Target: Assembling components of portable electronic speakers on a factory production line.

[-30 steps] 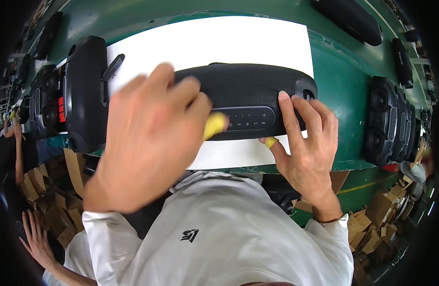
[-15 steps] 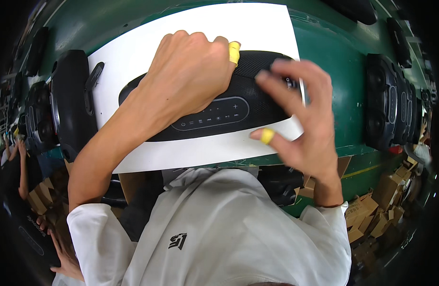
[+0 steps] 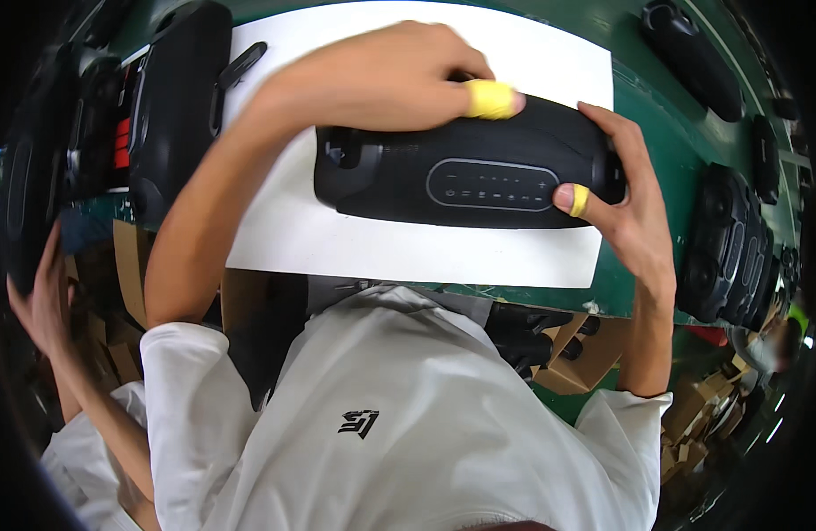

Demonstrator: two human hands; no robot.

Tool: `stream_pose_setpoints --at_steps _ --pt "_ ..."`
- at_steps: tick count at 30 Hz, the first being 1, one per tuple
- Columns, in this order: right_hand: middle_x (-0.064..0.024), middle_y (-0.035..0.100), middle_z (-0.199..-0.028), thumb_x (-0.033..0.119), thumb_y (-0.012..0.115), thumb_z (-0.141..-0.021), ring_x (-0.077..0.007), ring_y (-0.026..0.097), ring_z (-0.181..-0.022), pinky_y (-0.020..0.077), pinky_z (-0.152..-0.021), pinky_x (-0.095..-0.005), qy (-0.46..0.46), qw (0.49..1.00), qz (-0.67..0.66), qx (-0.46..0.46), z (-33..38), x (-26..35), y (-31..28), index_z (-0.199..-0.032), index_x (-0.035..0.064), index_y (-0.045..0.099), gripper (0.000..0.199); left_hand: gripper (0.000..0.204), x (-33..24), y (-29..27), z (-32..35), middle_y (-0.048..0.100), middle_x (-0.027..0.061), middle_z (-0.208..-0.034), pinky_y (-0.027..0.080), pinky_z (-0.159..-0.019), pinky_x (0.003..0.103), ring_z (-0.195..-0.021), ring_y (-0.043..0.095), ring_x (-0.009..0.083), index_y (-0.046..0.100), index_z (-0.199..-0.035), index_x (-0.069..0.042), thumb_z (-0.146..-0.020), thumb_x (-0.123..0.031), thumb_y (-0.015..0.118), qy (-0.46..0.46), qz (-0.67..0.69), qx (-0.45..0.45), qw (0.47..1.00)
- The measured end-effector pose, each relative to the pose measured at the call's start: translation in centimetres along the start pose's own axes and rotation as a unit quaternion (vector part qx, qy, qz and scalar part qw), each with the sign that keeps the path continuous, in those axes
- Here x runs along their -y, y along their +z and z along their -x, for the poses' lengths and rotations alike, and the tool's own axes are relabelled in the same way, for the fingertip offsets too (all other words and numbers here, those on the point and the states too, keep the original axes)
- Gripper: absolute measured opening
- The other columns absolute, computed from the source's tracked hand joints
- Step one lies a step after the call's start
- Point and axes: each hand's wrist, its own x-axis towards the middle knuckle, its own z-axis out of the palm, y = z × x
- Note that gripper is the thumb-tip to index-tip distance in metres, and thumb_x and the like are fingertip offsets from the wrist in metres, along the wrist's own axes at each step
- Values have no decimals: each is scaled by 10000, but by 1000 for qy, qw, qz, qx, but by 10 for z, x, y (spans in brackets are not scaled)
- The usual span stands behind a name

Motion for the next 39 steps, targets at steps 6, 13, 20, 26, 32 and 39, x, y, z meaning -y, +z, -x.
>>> stream_pose_setpoints --at_steps 6,13,20,26,32,39 --pt "-186 621 -1419 283 987 -743 -360 620 -1338 476 -1170 -456 -29 1000 11 -1 -6 7 5 -1495 5 619 882 798 12 4 55 769 184 -1364 581 -1102 389 -1232 739 297 688 -1504 -52 -774 -186 983 -9 108 -57 992" --pt "-189 587 -1566 294 958 -770 -416 553 -1461 432 -1231 -523 -103 991 85 -28 3 10 6 -1564 43 603 906 754 -1 6 64 719 169 -1469 541 -1158 409 -1336 690 322 720 -1470 -88 -756 -146 957 -17 103 -78 991" --pt "-131 561 -1670 356 932 -699 -441 474 -1562 384 -1280 -607 -250 927 260 100 -9 28 9 -1577 88 622 969 574 -15 26 80 630 166 -1595 486 -1213 492 -1461 594 409 719 -1487 -117 -922 -167 809 84 -67 -125 986" --pt "-235 543 -1662 257 927 -690 -554 506 -1498 400 -1219 -701 -269 920 251 134 -14 33 10 -1563 -5 605 967 521 -14 27 77 635 164 -1584 458 -1199 589 -1461 598 410 707 -1508 -151 -1029 -355 679 93 -125 -112 981" --pt "-203 547 -1672 244 951 -680 -512 466 -1553 347 -1275 -682 -240 936 230 118 -12 26 16 -1597 30 585 1010 727 -4 23 83 610 172 -1616 393 -1254 593 -1490 571 420 681 -1534 -123 -891 -435 820 85 -59 -111 988" --pt "-210 517 -1686 160 953 -642 -490 464 -1556 362 -1281 -661 -257 921 269 113 -10 32 18 -1617 11 543 1068 844 -9 20 103 555 213 -1657 376 -1273 599 -1533 510 449 647 -1570 -123 -784 -349 858 50 -137 -100 984"
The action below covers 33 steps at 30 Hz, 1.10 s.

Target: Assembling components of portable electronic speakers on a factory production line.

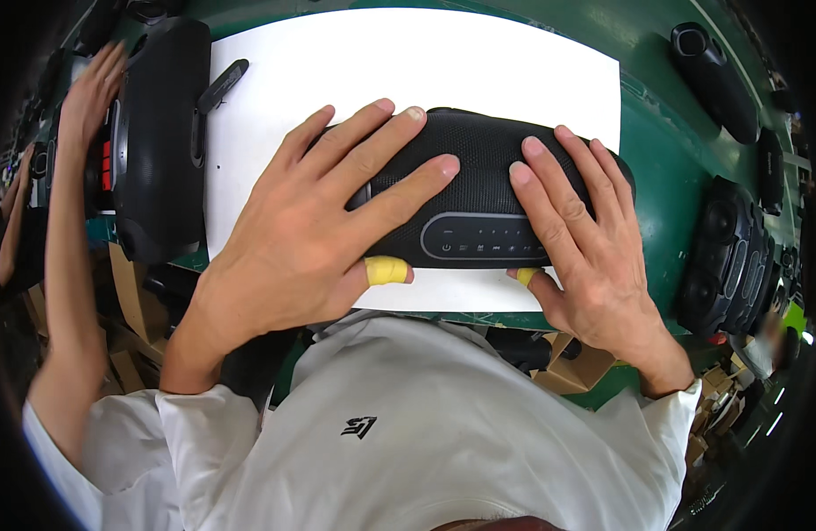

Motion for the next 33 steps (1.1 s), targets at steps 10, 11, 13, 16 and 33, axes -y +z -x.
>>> stream_pose_setpoints --at_steps 10,11,13,16,33 --pt "-350 602 -1515 276 919 -780 -486 624 -1364 489 -1192 -514 -28 999 19 14 -39 -30 -23 -1596 -112 452 1018 749 47 -8 -37 638 232 -1571 447 -1226 477 -1458 598 413 632 -1565 -77 -886 -269 884 4 138 -29 990" --pt "-355 663 -1413 333 896 -798 -476 680 -1268 527 -1127 -493 -5 998 -43 45 -54 -41 -30 -1559 -122 493 974 710 53 -13 -44 657 231 -1546 471 -1204 456 -1419 633 394 642 -1548 -63 -911 -271 874 -47 171 -70 982" --pt "-359 715 -1337 432 838 -844 -462 731 -1207 557 -1074 -498 84 974 -145 150 -74 -58 -42 -1571 -89 518 950 627 58 -9 -53 707 225 -1455 517 -1144 440 -1326 685 388 677 -1457 -12 -936 -304 868 -95 126 -223 962" --pt "-299 730 -1359 532 791 -947 -364 734 -1221 553 -1079 -431 164 940 -249 167 -79 -77 -44 -1553 -98 547 908 533 64 26 -28 756 198 -1140 639 -852 409 -998 784 299 730 -1236 38 -1040 -456 775 -327 180 -330 867" --pt "-205 624 -1507 135 820 -1011 -315 682 -1341 577 -1150 -466 236 675 -695 -73 -11 20 55 -1580 -75 464 704 1224 -1 -20 -72 632 277 -1535 438 -1240 427 -1411 631 390 475 -1646 32 -577 -217 1015 -16 217 -127 968"
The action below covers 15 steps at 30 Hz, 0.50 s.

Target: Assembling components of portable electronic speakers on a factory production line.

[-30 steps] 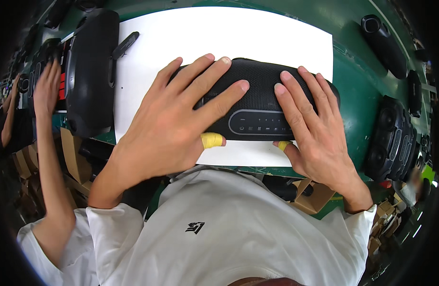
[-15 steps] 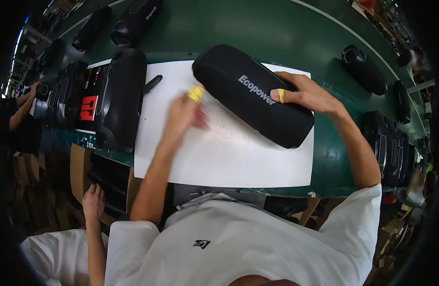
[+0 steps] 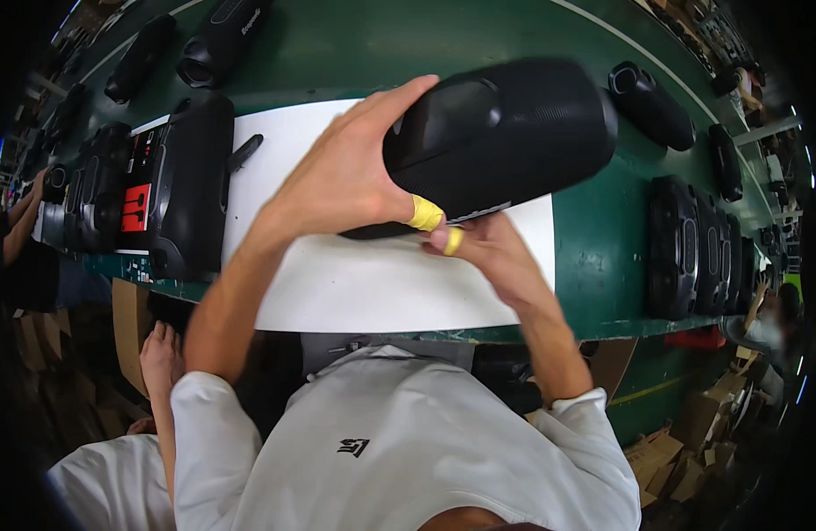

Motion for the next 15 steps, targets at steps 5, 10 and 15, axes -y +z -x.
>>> stream_pose_setpoints --at_steps 5,10,15 --pt "-271 603 -1517 34 673 -1081 -472 639 -1399 529 -1231 -581 6 956 -292 21 -2 -50 30 -1538 -123 460 528 1089 1 6 -9 681 316 -1452 495 -1185 459 -1321 672 460 591 -1539 56 -561 -244 963 19 -104 81 991" --pt "-278 643 -1484 -1 603 -1098 -478 641 -1398 495 -1255 -578 68 913 -395 68 6 -81 32 -1478 -135 561 405 1079 0 19 5 693 266 -1434 477 -1169 475 -1326 659 427 586 -1552 13 -570 -234 959 -23 -153 155 976" --pt "-267 632 -1534 206 871 -936 -397 643 -1412 495 -1209 -484 -217 912 348 -29 79 -3 17 -1535 -60 575 719 1072 6 18 21 667 214 -1467 445 -1153 489 -1349 623 400 555 -1575 -37 -595 -222 951 16 -195 156 968"
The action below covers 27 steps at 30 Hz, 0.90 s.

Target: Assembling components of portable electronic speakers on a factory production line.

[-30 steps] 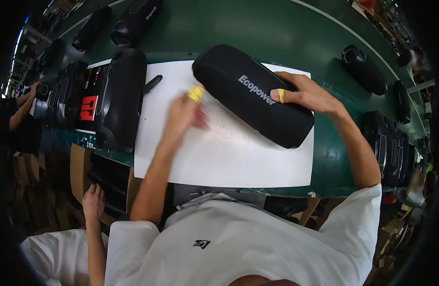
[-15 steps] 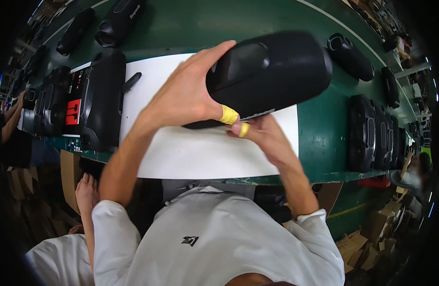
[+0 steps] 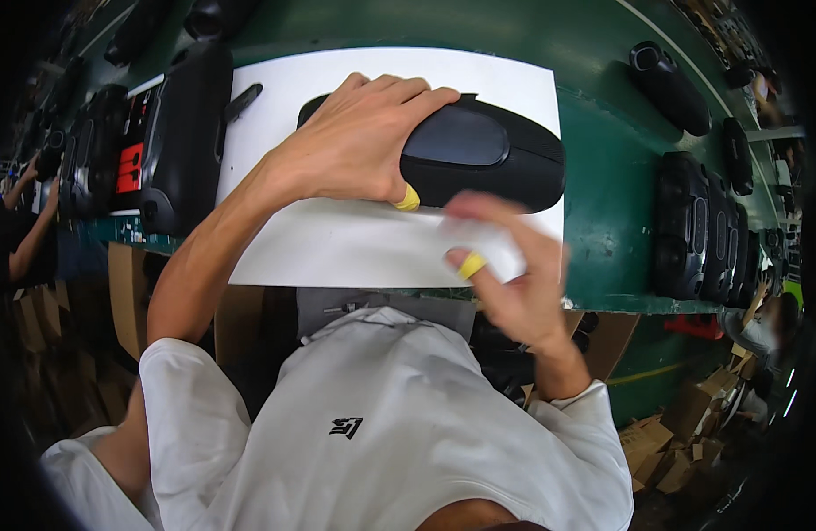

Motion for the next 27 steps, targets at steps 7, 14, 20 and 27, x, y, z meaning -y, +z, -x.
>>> stream_pose_setpoints --at_steps 7,14,20,27 --pt "-275 565 -1594 328 1017 -667 -444 531 -1474 424 -1253 -532 -101 923 371 -1 -78 -20 -26 -1584 -53 517 1112 1117 9 16 14 609 246 -1570 414 -1267 507 -1463 559 431 530 -1600 -7 -602 -204 990 33 -17 -91 995" --pt "-223 649 -1522 269 1039 -614 -431 596 -1405 494 -1183 -524 -92 934 344 -33 -84 -16 -17 -1503 -21 627 1022 1039 11 -9 13 634 255 -1549 457 -1237 503 -1438 586 448 590 -1565 -16 -619 -171 991 3 6 -21 1000" --pt "-221 658 -1503 268 1035 -625 -426 598 -1397 489 -1171 -509 -80 936 340 -51 -75 -19 -15 -1489 -25 637 995 756 25 -7 15 689 268 -1465 472 -1213 503 -1383 627 455 661 -1486 -12 -807 -247 896 42 73 -42 996" --pt "-213 662 -1510 299 1020 -652 -417 614 -1395 500 -1168 -492 -102 933 337 -72 -68 -16 -14 -1490 -3 647 965 423 35 20 -10 722 268 -796 555 -746 548 -751 719 460 829 -1123 -23 -1114 -306 514 -104 -139 -137 975"
